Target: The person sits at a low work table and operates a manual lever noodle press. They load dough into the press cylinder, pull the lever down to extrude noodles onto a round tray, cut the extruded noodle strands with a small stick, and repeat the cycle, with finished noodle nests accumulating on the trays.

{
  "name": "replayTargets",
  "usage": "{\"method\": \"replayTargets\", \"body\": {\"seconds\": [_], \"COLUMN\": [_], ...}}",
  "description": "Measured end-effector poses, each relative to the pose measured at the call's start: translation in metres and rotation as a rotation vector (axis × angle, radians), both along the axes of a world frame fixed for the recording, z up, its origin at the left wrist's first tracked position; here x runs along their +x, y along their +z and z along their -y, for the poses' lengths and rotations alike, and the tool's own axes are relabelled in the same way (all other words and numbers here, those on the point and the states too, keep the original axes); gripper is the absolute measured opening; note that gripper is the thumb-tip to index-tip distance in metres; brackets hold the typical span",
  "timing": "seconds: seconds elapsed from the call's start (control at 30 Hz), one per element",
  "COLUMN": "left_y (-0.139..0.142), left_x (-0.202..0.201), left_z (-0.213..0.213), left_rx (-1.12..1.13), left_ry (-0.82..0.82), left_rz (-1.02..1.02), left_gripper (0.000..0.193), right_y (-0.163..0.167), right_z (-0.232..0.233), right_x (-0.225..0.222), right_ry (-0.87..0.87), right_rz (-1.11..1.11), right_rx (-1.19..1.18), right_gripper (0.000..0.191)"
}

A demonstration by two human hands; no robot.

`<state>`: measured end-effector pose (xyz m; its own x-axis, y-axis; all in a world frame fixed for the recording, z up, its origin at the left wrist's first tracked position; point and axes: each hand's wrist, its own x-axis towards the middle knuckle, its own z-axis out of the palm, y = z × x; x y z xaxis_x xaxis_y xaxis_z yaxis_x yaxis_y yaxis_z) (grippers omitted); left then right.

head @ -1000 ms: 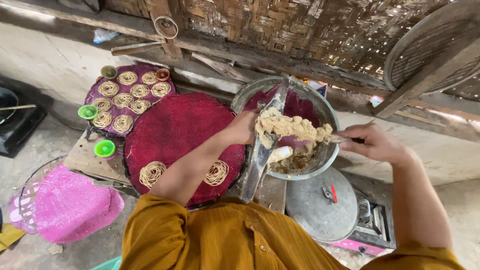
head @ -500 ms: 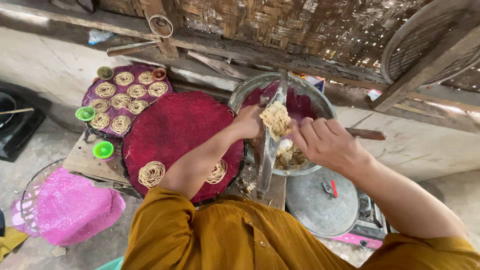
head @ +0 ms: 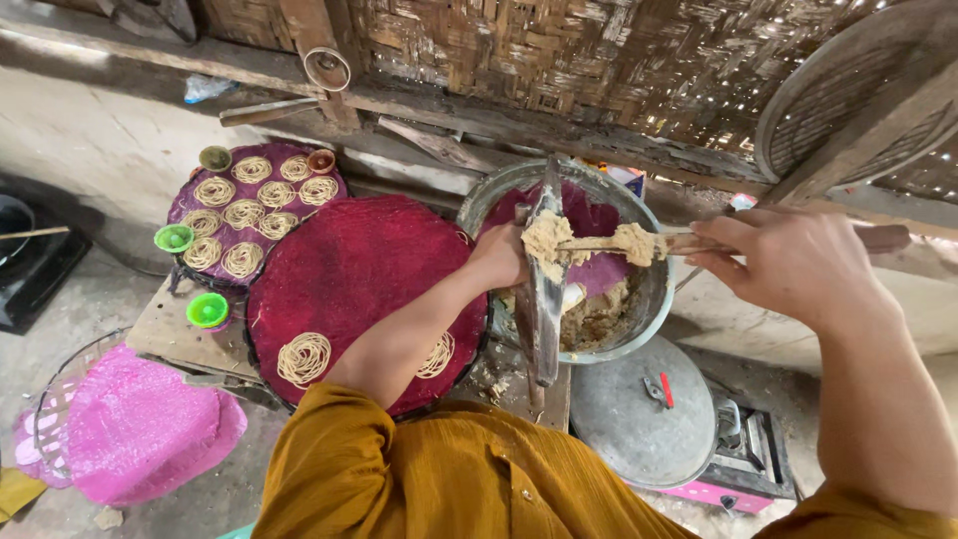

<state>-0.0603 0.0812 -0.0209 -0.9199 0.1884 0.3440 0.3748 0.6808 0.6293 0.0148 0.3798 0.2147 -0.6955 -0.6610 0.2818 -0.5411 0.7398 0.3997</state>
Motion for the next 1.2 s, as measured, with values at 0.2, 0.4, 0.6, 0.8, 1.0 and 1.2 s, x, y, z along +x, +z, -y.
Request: {"method": "replayTargets", "body": {"seconds": [0.2, 0.4, 0.6, 0.8, 1.0, 1.2], "left_y": [0.002, -0.010, -0.001, 0.006, 0.012, 0.005], "left_x": [0.001, -0.011, -0.022, -0.012, -0.023, -0.023], "left_z": [-0.025, -0.005, 0.017, -0.023, 0.007, -0.019], "left_rx": [-0.086, -0.190, -0.021, 0.108, 0.110, -0.078], "left_ry": [-0.019, -0.054, 0.119, 0.160, 0.146, 0.083], "left_rz": [0.150, 0.161, 0.192, 0.305, 0.205, 0.114], "left_gripper": [0.024, 0.028, 0.035, 0.044, 0.040, 0.037], "right_y": [-0.024, -0.052, -0.064, -0.194, -0.197, -0.202], "right_z": [0.065, 0.050, -0.018, 0.039, -0.006, 0.022], "right_x": [-0.007, 0.000, 0.002, -0.029, -0.006, -0.012], "right_ry": [-0.004, 0.408, 0.044, -0.077, -0.120, -0.004], "right_rz": [0.106, -0.251, -0.135, 0.815, 0.528, -0.104], "right_rx": [0.354, 0.130, -0.592, -1.510, -1.291, -0.922], "right_gripper": [0.023, 0.027, 0.025, 0.024, 0.025, 0.023]}}
